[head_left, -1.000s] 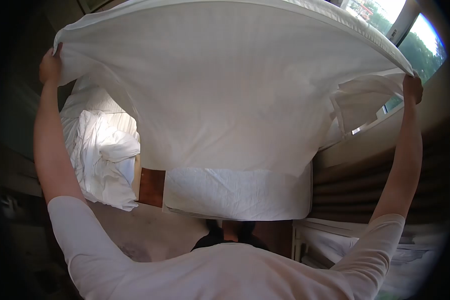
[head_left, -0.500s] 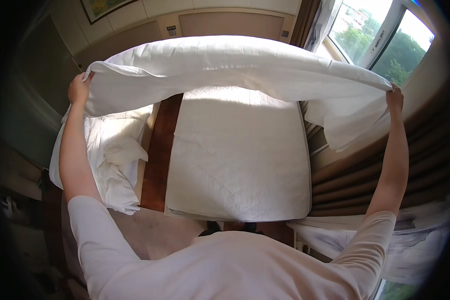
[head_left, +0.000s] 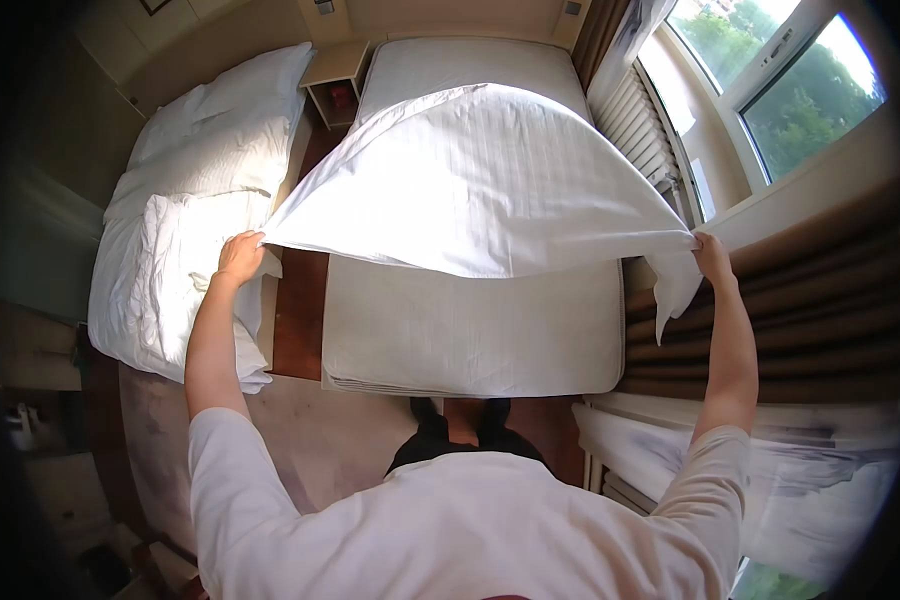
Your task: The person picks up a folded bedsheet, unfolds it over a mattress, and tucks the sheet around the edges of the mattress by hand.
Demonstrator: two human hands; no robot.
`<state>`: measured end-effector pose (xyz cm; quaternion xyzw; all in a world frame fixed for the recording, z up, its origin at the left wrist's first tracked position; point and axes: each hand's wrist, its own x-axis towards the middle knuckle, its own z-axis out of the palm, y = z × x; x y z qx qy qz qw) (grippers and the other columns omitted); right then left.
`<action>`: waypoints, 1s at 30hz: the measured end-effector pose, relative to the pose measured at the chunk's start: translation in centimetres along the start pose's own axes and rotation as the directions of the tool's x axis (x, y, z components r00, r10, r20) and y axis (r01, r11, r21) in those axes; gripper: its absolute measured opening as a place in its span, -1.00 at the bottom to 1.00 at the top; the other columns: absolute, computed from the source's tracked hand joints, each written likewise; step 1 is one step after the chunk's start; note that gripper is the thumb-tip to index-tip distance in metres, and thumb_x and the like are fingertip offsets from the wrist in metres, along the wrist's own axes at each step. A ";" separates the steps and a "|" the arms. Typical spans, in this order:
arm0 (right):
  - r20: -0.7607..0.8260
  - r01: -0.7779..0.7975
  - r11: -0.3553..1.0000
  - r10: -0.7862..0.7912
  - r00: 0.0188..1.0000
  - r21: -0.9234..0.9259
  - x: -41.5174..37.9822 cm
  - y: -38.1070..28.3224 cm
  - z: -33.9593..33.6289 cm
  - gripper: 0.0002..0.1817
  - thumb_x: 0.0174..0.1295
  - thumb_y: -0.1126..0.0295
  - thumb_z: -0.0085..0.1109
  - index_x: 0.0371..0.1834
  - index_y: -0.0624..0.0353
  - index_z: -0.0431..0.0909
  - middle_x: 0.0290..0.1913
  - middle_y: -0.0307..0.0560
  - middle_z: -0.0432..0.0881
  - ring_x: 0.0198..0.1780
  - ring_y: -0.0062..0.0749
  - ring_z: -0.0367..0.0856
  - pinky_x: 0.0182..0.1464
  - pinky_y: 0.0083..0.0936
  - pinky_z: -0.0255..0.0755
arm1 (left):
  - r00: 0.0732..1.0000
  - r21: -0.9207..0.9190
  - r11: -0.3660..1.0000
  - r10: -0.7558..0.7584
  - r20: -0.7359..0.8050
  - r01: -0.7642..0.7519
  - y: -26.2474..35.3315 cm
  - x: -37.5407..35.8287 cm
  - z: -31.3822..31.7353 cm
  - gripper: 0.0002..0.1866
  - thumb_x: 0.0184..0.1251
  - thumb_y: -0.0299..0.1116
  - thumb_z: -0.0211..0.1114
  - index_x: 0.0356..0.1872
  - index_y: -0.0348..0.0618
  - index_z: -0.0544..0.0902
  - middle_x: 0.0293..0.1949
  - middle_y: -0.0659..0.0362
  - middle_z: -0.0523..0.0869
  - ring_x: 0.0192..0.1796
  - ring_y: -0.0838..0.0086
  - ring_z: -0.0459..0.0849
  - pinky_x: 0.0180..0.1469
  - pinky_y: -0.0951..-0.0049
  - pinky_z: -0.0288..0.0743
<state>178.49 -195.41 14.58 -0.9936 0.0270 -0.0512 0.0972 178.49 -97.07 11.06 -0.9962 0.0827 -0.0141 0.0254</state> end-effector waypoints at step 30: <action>0.610 0.081 0.906 0.211 0.764 -0.415 -28.7 -4.0 24.1 -0.81 0.33 0.43 0.04 -0.22 0.15 0.69 -0.17 0.07 0.72 -0.08 0.01 0.74 -0.06 -0.12 0.63 | 0.751 -0.094 0.846 -0.409 0.519 0.525 4.0 -23.6 25.9 -0.72 0.29 -0.21 0.10 -0.16 -0.23 0.54 -0.10 -0.24 0.68 0.00 -0.17 0.64 0.08 -0.06 0.47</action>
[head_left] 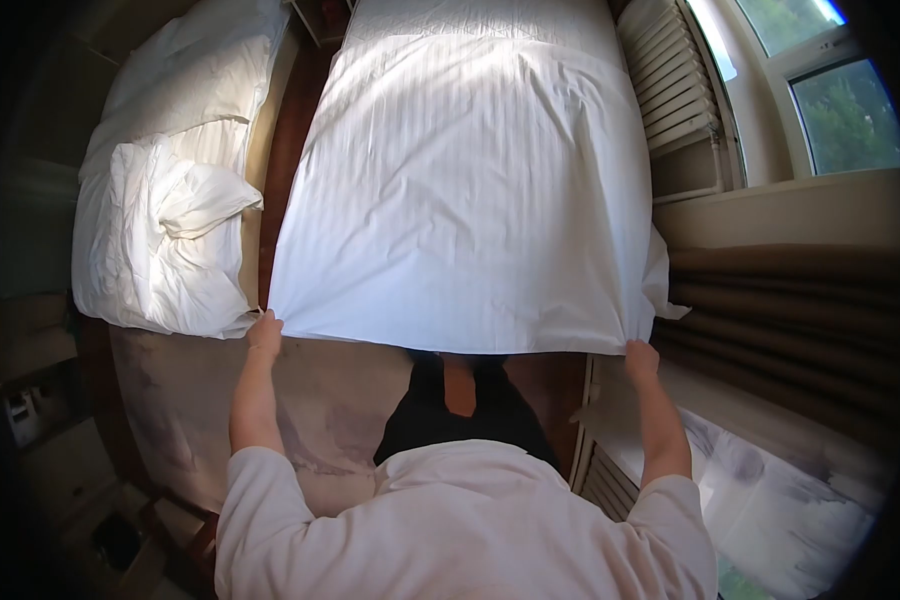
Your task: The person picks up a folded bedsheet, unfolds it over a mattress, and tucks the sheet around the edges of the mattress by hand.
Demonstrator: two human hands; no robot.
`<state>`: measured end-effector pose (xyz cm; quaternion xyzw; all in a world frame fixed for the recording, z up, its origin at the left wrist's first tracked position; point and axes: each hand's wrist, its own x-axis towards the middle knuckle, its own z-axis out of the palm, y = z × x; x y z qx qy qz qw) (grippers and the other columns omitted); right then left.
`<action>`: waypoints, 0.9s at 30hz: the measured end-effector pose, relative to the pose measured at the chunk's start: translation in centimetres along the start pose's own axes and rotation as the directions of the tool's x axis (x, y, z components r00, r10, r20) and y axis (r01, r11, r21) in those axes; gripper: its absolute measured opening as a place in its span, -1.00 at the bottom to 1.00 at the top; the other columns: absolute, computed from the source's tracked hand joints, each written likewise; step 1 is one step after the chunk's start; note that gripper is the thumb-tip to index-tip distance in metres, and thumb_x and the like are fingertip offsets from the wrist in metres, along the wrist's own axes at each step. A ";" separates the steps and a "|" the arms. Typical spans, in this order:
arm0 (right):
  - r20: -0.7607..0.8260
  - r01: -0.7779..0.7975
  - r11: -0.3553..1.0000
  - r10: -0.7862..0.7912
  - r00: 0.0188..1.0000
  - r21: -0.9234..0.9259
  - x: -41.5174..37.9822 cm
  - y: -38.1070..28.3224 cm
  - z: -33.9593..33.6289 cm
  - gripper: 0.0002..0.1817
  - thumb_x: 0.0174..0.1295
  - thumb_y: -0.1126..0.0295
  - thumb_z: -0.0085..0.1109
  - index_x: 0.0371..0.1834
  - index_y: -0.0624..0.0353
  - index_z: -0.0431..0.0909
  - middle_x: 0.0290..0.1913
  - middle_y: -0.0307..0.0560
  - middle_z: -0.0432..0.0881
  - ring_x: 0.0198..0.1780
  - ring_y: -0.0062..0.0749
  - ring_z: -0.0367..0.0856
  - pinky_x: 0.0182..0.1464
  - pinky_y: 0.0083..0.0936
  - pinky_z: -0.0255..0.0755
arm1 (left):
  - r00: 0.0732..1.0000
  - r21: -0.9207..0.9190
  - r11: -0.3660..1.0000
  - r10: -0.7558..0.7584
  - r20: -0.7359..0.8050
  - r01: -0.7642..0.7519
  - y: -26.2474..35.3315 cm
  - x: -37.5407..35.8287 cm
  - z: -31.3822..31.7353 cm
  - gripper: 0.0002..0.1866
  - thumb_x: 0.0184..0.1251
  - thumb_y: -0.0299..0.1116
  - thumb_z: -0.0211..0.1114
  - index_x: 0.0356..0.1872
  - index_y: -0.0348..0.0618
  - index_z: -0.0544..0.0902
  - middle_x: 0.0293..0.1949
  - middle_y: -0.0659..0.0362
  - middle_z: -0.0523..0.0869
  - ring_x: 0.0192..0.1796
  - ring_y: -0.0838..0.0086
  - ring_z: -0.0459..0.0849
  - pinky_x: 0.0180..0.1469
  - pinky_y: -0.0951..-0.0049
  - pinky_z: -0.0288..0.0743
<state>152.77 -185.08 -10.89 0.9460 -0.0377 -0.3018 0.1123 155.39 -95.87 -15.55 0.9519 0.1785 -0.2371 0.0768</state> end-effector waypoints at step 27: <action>0.294 -0.112 0.988 0.140 0.945 -0.110 -1.4 1.4 9.0 -0.77 0.19 0.34 0.31 -0.13 0.16 0.73 -0.09 0.12 0.75 -0.03 0.03 0.74 0.00 -0.12 0.62 | 0.910 0.175 0.897 0.414 -0.013 -0.405 1.3 -3.0 -2.1 -0.82 0.28 -0.33 0.34 -0.37 -0.27 0.68 -0.09 0.03 0.59 0.03 0.10 0.57 0.07 0.11 0.49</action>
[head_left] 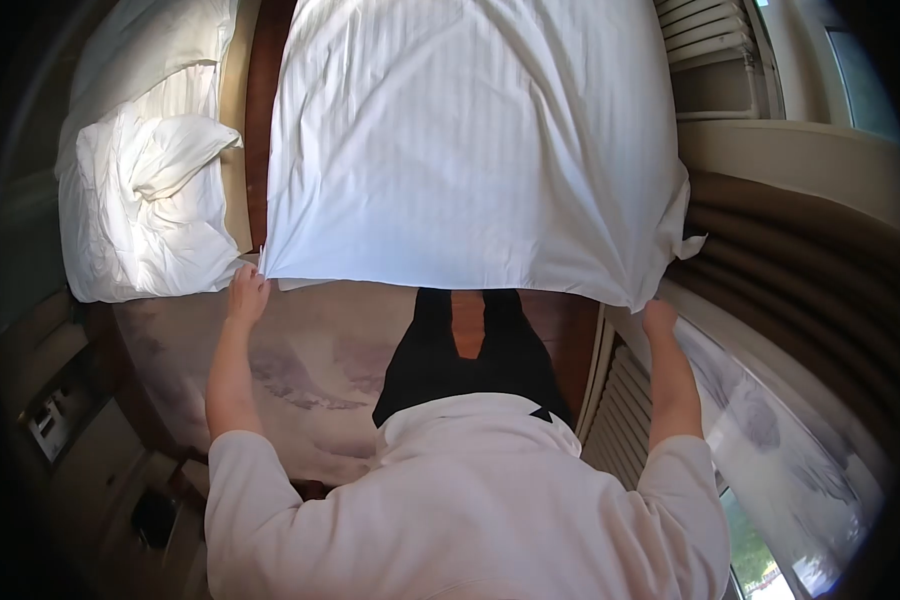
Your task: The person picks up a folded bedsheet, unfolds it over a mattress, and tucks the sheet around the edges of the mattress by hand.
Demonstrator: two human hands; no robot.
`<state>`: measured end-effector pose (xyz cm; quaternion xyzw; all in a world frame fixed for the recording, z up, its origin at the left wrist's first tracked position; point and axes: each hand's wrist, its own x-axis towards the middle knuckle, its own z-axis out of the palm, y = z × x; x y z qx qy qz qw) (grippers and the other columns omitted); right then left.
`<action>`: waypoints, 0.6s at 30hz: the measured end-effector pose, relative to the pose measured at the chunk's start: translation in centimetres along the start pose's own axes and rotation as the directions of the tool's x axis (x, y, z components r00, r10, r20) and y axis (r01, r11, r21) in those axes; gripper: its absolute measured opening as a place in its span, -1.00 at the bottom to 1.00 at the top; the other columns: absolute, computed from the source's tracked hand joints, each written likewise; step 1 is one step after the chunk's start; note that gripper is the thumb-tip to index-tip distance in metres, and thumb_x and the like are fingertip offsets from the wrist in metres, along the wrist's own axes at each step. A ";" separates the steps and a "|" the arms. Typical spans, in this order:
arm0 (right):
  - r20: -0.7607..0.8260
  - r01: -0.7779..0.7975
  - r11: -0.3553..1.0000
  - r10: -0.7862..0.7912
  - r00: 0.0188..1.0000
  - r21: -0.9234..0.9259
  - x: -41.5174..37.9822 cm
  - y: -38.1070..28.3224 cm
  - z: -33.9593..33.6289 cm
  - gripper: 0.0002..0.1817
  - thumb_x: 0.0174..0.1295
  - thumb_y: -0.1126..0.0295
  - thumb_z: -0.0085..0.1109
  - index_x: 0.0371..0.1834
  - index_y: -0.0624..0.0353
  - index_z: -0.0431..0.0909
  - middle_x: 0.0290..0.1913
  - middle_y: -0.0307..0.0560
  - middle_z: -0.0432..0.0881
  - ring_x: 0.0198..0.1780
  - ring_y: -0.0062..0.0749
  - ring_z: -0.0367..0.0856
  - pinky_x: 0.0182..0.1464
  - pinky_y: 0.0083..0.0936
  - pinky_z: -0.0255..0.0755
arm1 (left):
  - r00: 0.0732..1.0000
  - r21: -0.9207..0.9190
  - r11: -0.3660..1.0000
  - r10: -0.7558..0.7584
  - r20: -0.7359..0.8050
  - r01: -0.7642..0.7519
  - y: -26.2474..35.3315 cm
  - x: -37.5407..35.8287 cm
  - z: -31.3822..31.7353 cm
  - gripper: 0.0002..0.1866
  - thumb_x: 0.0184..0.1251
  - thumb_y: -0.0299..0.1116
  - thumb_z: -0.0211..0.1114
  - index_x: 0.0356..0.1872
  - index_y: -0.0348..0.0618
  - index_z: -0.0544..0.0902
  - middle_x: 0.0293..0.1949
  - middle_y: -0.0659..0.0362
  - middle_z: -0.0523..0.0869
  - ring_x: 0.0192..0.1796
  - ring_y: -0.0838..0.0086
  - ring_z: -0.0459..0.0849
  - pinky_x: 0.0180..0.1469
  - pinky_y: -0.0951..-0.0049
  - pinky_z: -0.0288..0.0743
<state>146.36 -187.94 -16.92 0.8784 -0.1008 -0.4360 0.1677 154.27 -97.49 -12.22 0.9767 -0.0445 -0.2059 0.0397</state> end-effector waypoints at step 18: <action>-0.441 0.644 0.633 -0.475 0.762 0.430 -5.6 -43.4 -10.3 -0.52 0.12 0.23 0.43 0.14 -0.02 0.57 0.06 -0.06 0.61 0.06 -0.04 0.64 0.02 -0.12 0.60 | 0.823 -0.843 0.533 -0.509 -0.251 0.072 -0.6 2.7 3.2 -0.86 0.64 -0.41 0.01 0.01 -0.24 0.47 -0.19 0.22 0.63 -0.14 0.58 0.59 -0.03 0.52 0.47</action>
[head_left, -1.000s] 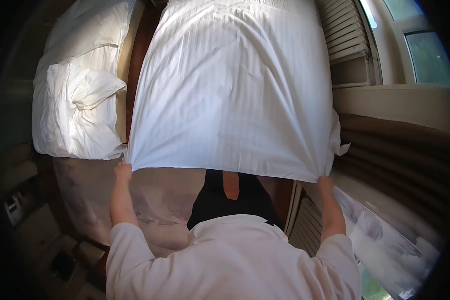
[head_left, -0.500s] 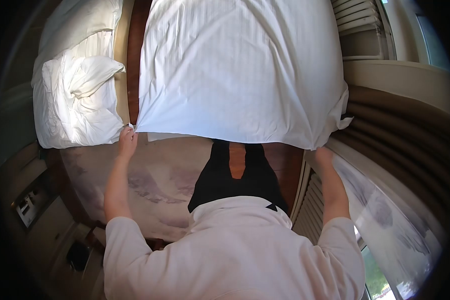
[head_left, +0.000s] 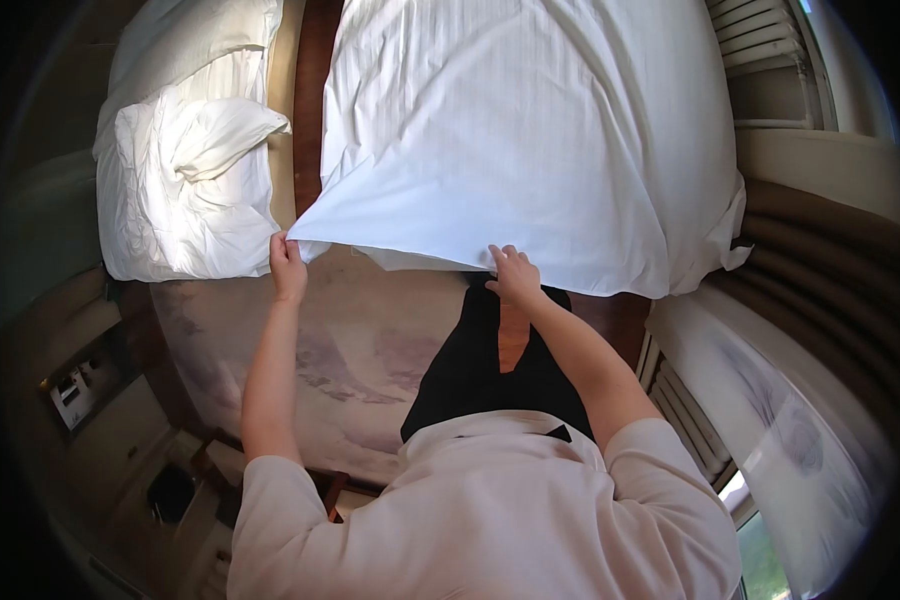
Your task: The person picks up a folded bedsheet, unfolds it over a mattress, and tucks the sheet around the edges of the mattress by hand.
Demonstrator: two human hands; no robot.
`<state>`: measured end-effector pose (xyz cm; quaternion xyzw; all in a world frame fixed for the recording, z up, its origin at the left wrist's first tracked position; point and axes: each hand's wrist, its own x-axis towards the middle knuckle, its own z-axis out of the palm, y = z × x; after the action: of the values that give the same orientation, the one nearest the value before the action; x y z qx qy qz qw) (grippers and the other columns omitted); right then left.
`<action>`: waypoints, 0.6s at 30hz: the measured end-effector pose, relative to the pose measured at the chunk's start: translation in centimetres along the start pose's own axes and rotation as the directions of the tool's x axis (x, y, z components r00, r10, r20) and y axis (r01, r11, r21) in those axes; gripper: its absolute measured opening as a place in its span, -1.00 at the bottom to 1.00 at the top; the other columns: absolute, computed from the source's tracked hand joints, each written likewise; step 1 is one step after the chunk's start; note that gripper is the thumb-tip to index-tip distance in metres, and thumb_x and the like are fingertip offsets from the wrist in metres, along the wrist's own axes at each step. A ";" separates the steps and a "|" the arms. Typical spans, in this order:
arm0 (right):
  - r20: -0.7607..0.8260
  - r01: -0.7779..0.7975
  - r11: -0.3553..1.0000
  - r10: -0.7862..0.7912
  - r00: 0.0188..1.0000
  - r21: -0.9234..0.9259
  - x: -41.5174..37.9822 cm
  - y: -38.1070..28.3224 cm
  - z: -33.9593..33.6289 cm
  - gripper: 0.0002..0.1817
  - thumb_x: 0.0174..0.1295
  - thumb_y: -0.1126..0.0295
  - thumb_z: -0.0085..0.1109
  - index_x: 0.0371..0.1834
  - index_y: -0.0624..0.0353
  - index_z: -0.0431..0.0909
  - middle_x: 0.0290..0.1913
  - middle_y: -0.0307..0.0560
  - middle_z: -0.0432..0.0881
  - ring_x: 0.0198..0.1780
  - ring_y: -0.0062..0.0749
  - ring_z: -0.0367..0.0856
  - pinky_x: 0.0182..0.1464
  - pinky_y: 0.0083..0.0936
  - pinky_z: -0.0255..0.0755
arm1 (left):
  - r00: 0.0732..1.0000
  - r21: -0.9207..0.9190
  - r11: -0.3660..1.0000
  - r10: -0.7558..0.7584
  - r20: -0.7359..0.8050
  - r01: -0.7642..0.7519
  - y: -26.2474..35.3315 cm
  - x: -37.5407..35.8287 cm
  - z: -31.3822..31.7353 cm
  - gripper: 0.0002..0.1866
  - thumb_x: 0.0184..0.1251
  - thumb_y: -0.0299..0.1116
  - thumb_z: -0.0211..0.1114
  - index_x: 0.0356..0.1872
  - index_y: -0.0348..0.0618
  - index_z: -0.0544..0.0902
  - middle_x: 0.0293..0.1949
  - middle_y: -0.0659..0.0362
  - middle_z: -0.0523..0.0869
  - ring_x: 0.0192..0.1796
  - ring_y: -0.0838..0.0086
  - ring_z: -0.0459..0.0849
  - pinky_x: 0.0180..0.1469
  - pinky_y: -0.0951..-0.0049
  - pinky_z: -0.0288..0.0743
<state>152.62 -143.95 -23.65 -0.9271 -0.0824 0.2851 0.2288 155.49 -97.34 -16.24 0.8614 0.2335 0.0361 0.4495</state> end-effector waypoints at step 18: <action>-0.664 -0.054 0.994 0.101 0.741 0.091 0.9 10.1 -11.8 -0.82 0.33 0.43 0.14 -0.08 0.12 0.67 -0.18 0.11 0.70 -0.08 0.14 0.65 -0.04 -0.10 0.53 | 0.945 0.370 0.871 0.279 0.173 -0.324 11.6 4.7 -6.1 -0.75 0.52 -0.13 0.25 -0.14 -0.12 0.57 -0.40 0.01 0.69 -0.31 0.07 0.68 -0.19 0.25 0.52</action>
<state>160.25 -157.08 -20.19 -0.9623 0.0526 -0.0531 0.2613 162.27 -96.33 -4.14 0.9605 0.0726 0.0090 0.2686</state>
